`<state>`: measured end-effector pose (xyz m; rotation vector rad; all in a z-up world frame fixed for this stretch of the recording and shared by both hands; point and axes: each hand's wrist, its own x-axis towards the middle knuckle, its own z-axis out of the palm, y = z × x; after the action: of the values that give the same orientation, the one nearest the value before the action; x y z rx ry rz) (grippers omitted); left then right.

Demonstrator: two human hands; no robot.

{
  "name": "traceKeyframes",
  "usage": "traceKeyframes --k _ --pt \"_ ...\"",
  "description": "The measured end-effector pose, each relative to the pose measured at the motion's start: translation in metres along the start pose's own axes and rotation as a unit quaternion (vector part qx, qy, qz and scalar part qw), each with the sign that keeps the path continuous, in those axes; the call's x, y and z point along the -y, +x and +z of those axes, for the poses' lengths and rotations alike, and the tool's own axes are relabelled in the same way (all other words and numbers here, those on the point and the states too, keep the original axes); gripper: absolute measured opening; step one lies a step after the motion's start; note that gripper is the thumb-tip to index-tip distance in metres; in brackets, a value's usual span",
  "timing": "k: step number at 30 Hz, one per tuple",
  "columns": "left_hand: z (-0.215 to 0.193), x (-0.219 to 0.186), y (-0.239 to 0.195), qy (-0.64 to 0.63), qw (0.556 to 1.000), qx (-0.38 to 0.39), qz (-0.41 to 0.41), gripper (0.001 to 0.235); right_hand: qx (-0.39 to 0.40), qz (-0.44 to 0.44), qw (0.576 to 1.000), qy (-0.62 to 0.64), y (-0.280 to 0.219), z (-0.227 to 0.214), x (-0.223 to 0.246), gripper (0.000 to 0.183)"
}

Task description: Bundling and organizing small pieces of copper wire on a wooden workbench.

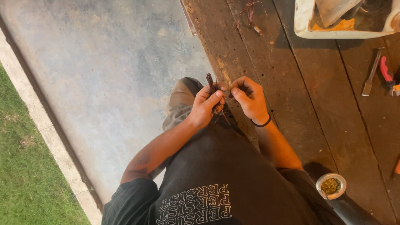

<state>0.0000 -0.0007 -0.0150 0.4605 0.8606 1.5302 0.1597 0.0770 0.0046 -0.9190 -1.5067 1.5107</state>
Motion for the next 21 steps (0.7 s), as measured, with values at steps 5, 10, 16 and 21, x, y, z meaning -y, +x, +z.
traceKeyframes --k 5,10,16,21 --pt "0.013 -0.016 0.001 0.057 0.998 0.007 0.015 0.018 0.019 0.013 1.000 -0.014 -0.006 -0.006 0.005 0.014" --pt "0.015 -0.014 0.002 0.085 0.996 0.016 0.013 0.015 0.020 -0.005 0.998 -0.057 0.002 -0.008 0.021 0.020" --pt "0.012 -0.013 0.004 0.117 0.993 0.024 0.022 0.010 0.025 -0.078 0.996 -0.040 0.013 0.006 0.039 0.028" --pt "0.015 -0.017 0.004 0.134 0.990 0.021 0.032 0.009 -0.023 -0.092 0.993 -0.073 0.011 0.012 0.039 0.017"
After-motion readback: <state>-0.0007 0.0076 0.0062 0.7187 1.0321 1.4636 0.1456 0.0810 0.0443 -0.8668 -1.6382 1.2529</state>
